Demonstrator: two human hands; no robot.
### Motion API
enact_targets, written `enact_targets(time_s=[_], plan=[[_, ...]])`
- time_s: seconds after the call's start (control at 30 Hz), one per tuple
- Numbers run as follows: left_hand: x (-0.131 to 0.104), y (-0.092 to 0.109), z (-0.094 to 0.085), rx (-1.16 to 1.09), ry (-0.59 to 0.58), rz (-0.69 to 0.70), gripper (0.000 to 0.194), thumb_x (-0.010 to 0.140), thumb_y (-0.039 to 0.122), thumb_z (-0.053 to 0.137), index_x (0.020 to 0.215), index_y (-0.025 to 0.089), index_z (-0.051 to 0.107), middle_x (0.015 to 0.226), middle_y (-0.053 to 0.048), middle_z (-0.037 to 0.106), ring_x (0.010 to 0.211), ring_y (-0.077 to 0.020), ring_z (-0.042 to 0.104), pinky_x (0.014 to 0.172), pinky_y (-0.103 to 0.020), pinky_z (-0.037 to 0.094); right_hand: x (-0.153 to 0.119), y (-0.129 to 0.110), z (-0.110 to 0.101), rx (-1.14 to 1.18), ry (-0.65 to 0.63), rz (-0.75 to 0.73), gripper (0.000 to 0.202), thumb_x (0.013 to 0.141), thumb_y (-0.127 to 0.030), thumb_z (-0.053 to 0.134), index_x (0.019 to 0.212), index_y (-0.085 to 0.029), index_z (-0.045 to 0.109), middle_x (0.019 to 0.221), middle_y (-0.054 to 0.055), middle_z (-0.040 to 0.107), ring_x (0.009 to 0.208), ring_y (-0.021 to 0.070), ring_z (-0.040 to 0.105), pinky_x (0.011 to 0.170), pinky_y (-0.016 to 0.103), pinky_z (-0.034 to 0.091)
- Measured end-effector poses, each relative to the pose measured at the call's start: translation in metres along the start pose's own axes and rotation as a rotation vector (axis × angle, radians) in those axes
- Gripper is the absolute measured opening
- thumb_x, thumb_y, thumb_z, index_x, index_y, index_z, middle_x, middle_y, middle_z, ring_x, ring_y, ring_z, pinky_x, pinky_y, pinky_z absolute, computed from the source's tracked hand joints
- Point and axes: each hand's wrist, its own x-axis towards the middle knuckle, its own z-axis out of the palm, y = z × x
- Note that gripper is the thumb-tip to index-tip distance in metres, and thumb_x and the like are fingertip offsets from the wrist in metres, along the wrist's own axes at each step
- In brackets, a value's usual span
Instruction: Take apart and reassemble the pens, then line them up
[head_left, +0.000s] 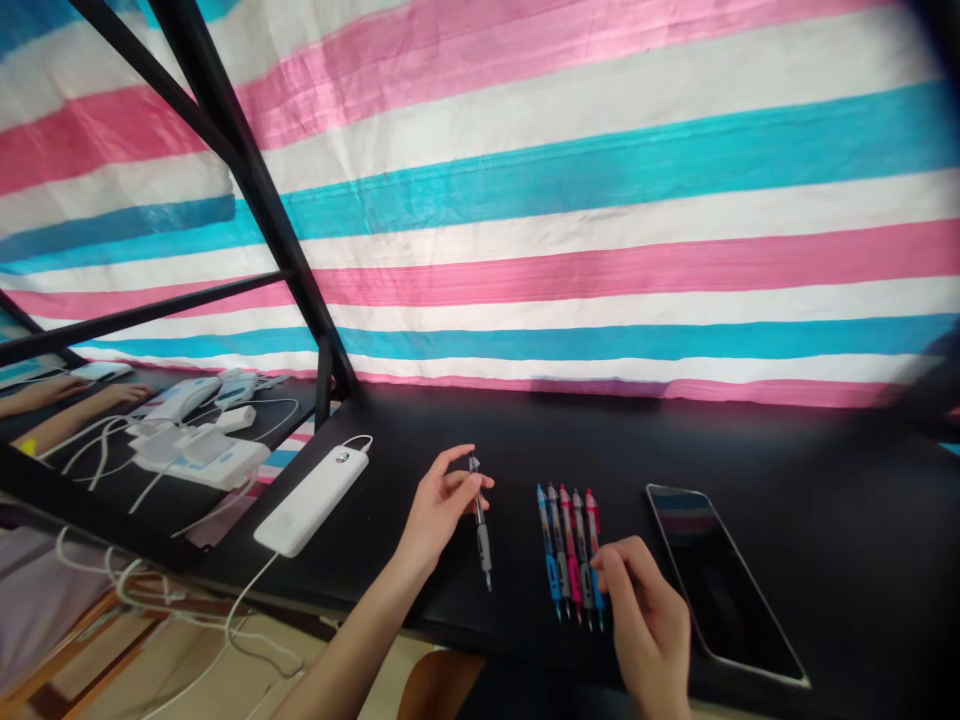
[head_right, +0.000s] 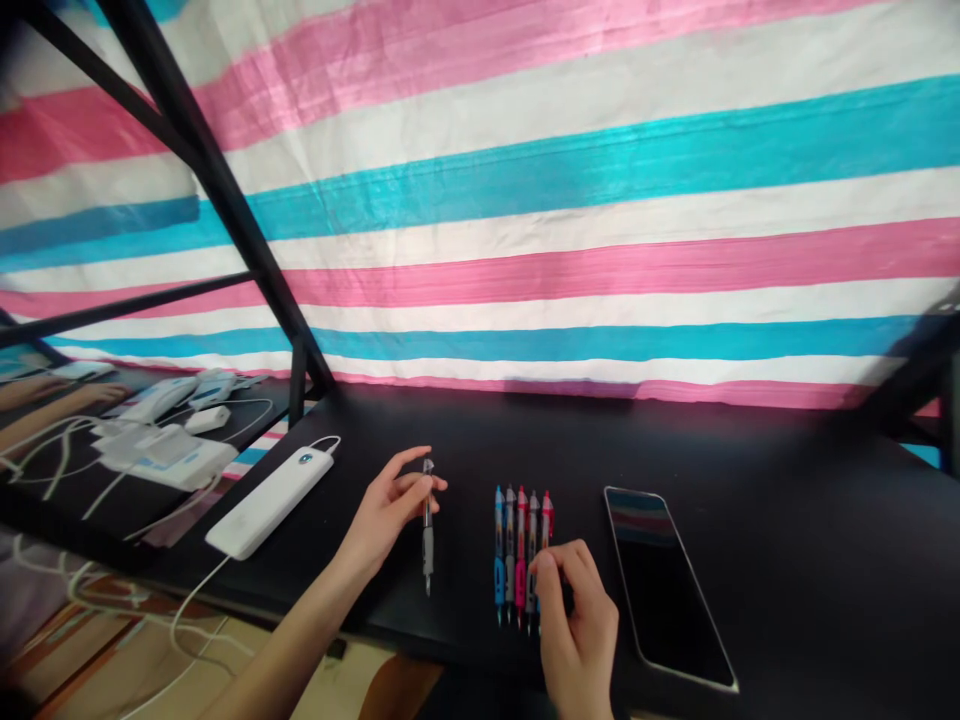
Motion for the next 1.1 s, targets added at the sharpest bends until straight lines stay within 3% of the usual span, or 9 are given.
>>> enact_targets(time_s=[0.13,0.23,0.37,0.5,1.1], plan=[[0.013,-0.007,-0.019,0.205,0.035,0.030,0.044,0.077,0.036,0.075,0.117,0.020,0.068,0.087,-0.002,0.068,0.059,-0.0182,0.069,0.057,-0.031,0.054,0.000,0.001,-0.001,-0.001,0.013,-0.017,0.034,0.103,-0.033,0.052,0.071,-0.023,0.055,0.069,-0.002,0.051,0.062,0.0157,0.048,0.058,0.028,0.036],[0.020,-0.014,-0.030,0.390,0.054,0.060,0.037,0.072,0.029,0.074,0.108,0.020,0.073,0.076,0.002,0.065,0.061,-0.0180,0.065,0.060,-0.031,0.053,0.000,0.000,-0.001,-0.004,0.013,0.000,0.033,0.102,-0.033,0.053,0.071,-0.022,0.056,0.070,-0.002,0.051,0.064,0.0159,0.048,0.059,0.028,0.037],[0.024,-0.019,-0.035,0.609,0.069,0.106,0.034,0.070,0.021,0.070,0.104,0.018,0.076,0.076,0.001,0.064,0.060,-0.0166,0.059,0.071,-0.035,0.051,-0.002,0.000,-0.001,-0.005,0.007,0.028,0.032,0.103,-0.034,0.053,0.073,-0.022,0.058,0.070,-0.002,0.049,0.064,0.0155,0.047,0.060,0.028,0.035],[0.023,-0.020,-0.035,0.758,0.064,0.126,0.036,0.074,0.023,0.068,0.108,0.015,0.075,0.085,-0.002,0.064,0.054,-0.0154,0.055,0.069,-0.036,0.050,-0.002,0.000,-0.001,0.003,0.017,0.033,0.031,0.103,-0.034,0.053,0.075,-0.023,0.059,0.070,-0.003,0.049,0.064,0.0156,0.047,0.061,0.028,0.035],[0.000,-0.014,-0.036,0.994,0.070,0.130,0.029,0.085,0.031,0.061,0.108,0.016,0.070,0.083,-0.003,0.065,0.064,-0.0205,0.062,0.067,-0.034,0.049,0.000,0.001,-0.003,0.122,0.039,0.049,0.032,0.103,-0.032,0.053,0.072,-0.023,0.056,0.070,-0.002,0.051,0.068,0.0160,0.048,0.062,0.028,0.035]])
